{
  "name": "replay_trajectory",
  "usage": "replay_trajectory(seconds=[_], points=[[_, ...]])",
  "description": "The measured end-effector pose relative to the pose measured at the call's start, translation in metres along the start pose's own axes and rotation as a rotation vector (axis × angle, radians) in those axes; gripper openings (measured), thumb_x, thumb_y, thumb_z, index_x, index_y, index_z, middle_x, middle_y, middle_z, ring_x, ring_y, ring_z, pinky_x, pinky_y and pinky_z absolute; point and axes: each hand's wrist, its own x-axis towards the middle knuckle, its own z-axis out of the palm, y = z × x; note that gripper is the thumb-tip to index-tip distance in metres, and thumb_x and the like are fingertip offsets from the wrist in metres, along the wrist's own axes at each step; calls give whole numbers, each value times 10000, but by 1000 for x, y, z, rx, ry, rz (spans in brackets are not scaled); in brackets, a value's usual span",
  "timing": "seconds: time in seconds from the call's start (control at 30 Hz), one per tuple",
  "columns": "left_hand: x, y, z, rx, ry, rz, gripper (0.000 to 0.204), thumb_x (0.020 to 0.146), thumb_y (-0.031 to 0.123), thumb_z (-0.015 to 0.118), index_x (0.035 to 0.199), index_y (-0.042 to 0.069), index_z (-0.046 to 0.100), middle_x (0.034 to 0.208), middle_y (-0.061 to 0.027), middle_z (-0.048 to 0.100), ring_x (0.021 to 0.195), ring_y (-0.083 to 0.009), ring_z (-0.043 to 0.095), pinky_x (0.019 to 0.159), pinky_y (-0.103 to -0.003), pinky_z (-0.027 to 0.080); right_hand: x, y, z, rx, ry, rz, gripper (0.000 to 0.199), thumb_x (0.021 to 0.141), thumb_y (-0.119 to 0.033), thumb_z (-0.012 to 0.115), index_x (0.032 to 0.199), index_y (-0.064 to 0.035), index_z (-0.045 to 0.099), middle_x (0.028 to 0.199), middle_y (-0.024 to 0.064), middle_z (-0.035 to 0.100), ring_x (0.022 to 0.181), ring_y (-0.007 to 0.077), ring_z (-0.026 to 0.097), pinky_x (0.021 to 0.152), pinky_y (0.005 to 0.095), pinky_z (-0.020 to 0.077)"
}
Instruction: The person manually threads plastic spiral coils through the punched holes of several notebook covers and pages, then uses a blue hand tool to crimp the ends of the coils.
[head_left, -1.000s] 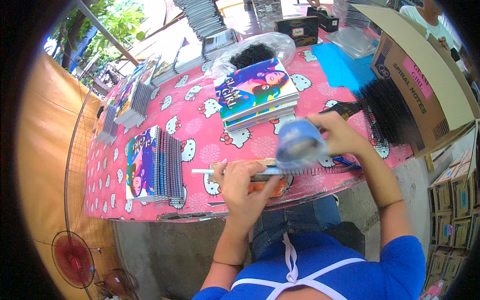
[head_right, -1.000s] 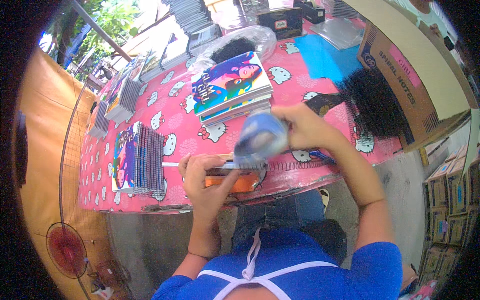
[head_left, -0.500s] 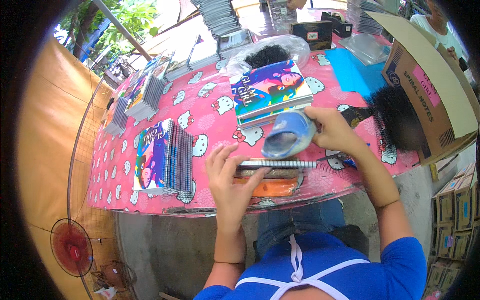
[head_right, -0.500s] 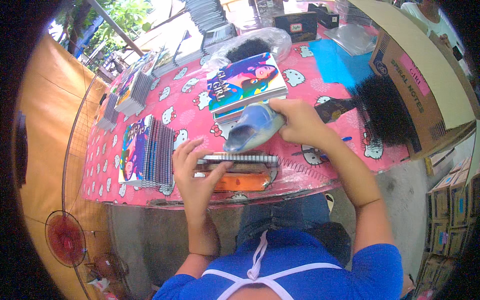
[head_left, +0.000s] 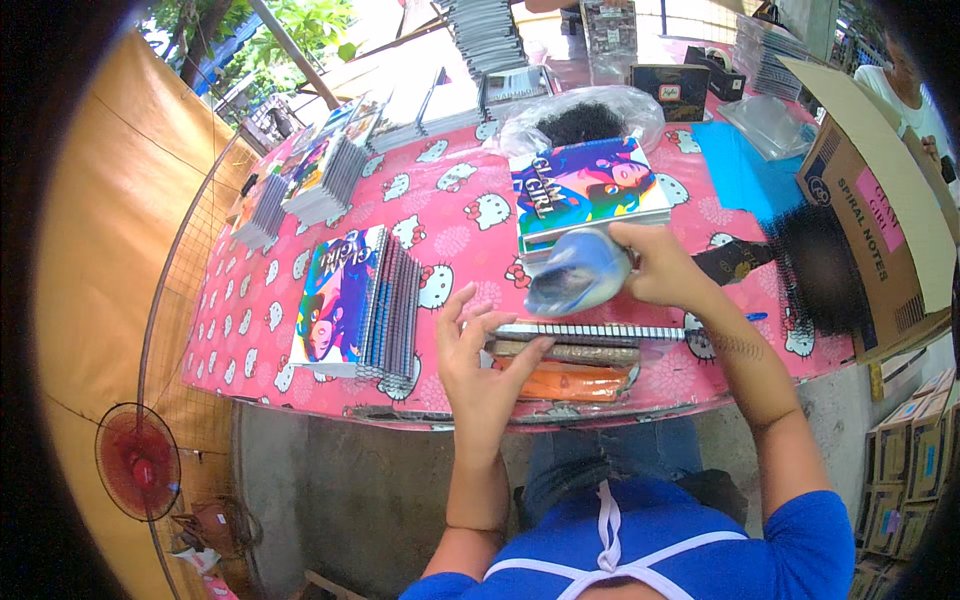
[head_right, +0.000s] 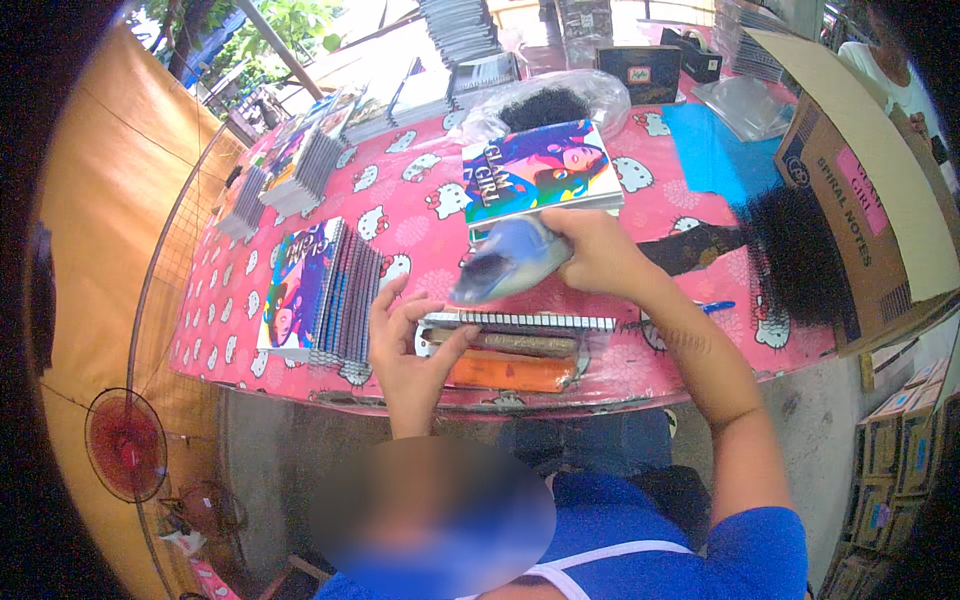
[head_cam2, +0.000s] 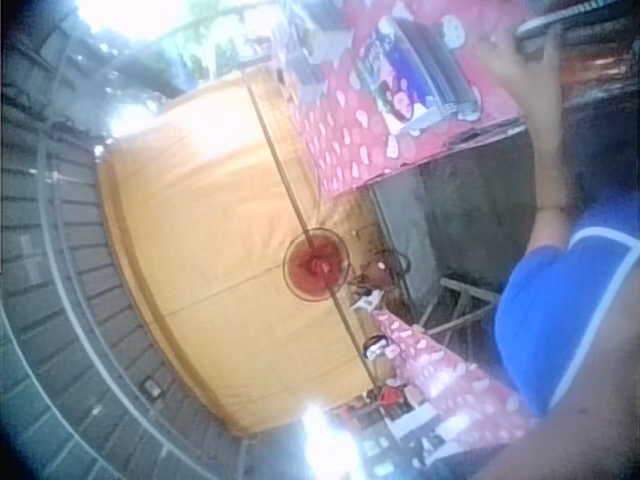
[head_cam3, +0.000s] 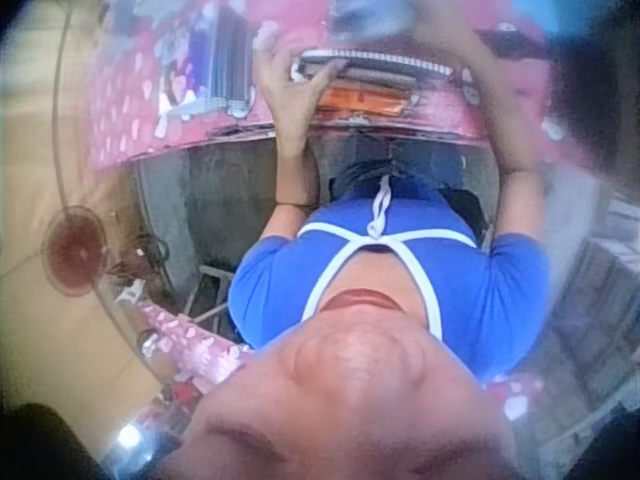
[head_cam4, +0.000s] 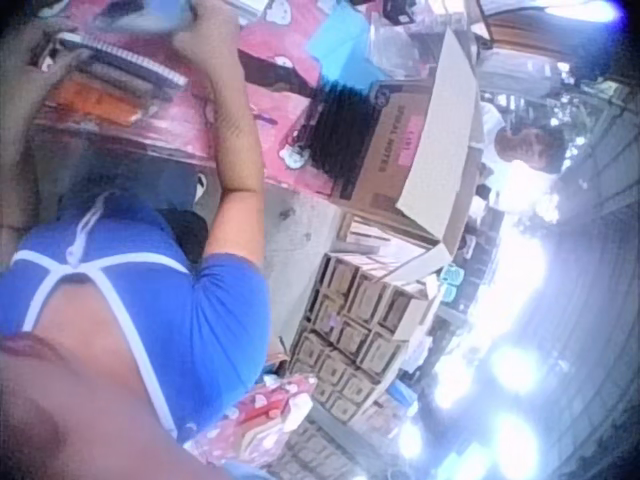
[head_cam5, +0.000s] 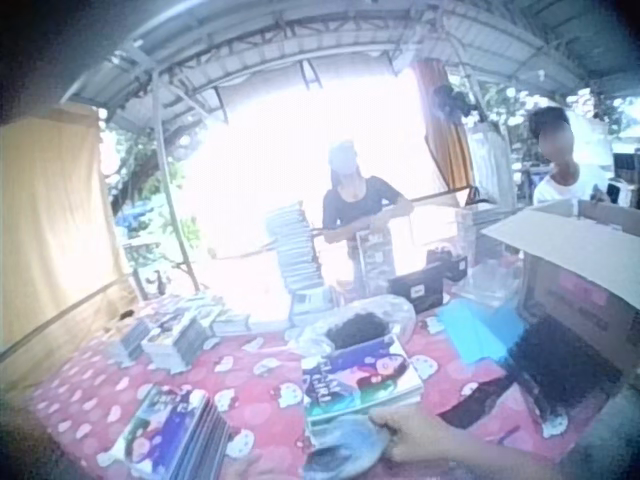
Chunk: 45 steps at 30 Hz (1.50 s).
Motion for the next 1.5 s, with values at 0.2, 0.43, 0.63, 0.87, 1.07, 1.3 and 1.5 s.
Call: replay_trajectory(seconds=[0.2, 0.43, 0.63, 0.87, 1.07, 1.3, 1.5], points=[[-4, -10, 0, -286, -5, -184, 406, 662, -49, 778, 1013, 19, 586, 1143, -100, 513, 1019, -170, 554, 833, -295, 501, 6, -14, 7, 211, -20, -61, 419, 604, 49, 612, 1013, -40, 611, 891, 117, 657, 847, 228, 640, 749, 374, 498], [0, -2, 3, -701, 165, -280, 344, 738, -61, 730, 1051, -26, 591, 1018, -53, 545, 910, -123, 564, 805, -252, 482, 19, -22, 21, 147, 0, -156, 417, 573, 55, 595, 982, -26, 600, 878, 159, 658, 806, 324, 645, 714, 410, 500], [-11, -25, -5, -589, 141, -310, 408, 796, -61, 680, 1192, -31, 586, 881, -25, 604, 800, -80, 578, 706, -206, 487, 14, -42, 18, 474, -21, -49, 332, 642, -43, 640, 970, -57, 586, 897, 186, 637, 865, 386, 614, 718, 442, 488], [2, -23, -10, -745, 83, -335, 272, 769, -43, 701, 1034, -49, 637, 851, -75, 644, 775, -118, 606, 702, -221, 494, -24, -11, 23, -334, 25, 104, 349, 652, -116, 676, 982, -70, 572, 1060, 136, 597, 949, 364, 600, 756, 449, 498], [23, 42, -47, -124, 400, 355, 226, 787, 137, 712, 910, -29, 621, 748, -120, 631, 808, -195, 612, 727, -264, 488, -103, 17, 4, -435, 159, 102, 546, 741, -259, 682, 1223, -60, 518, 1335, 223, 428, 1194, 396, 461, 976, 450, 401], [-17, 77, -41, 241, 26, 464, 161, 628, -14, 735, 749, 89, 710, 836, -53, 699, 836, -200, 648, 736, -294, 518, -188, 59, -7, -627, 130, 437, 674, 795, -380, 649, 1323, -19, 436, 1380, 217, 390, 1298, 370, 342, 1068, 509, 251], [-48, 40, 16, -57, -33, 185, 249, 690, -73, 755, 900, -5, 642, 951, -170, 662, 832, -251, 657, 712, -312, 535, -193, 55, -12, -653, 141, 380, 536, 817, -354, 637, 1229, -31, 518, 1209, 171, 499, 1169, 354, 433, 990, 513, 294]])
